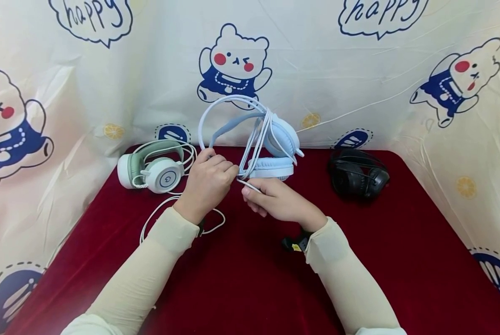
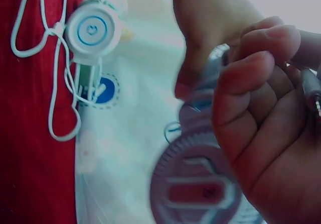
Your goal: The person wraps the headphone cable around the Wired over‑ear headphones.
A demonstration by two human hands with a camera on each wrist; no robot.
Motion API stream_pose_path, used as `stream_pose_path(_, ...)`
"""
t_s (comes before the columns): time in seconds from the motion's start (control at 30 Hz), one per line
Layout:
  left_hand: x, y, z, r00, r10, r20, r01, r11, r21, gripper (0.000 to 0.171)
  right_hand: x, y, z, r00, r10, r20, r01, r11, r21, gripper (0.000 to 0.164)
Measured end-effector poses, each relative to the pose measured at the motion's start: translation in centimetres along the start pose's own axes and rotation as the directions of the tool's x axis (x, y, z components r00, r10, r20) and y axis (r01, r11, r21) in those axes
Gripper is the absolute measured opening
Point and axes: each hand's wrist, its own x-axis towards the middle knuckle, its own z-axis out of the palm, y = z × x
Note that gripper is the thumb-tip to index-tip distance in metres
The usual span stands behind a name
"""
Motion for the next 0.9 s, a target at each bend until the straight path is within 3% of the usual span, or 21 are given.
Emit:
stream_pose_path(0.4,-0.1,0.0,0.2,0.992,0.048,0.120,-0.047,0.999,-0.015,0.023,-1.4,-0.2,-2.9,0.998,-0.010,-0.055,0.007,0.999,-0.050,0.014)
stream_pose_path(0.63,-0.2,0.1,0.3,0.979,0.090,0.181,-0.084,0.996,-0.040,0.020,-2.2,0.6,-4.4,0.989,0.070,-0.130,-0.086,0.990,-0.116,0.015)
stream_pose_path(0.9,-0.1,0.4,0.3,0.954,0.183,0.237,-0.169,0.983,-0.077,0.022,-2.8,1.2,-5.6,0.953,0.177,-0.247,-0.212,0.969,-0.126,0.016)
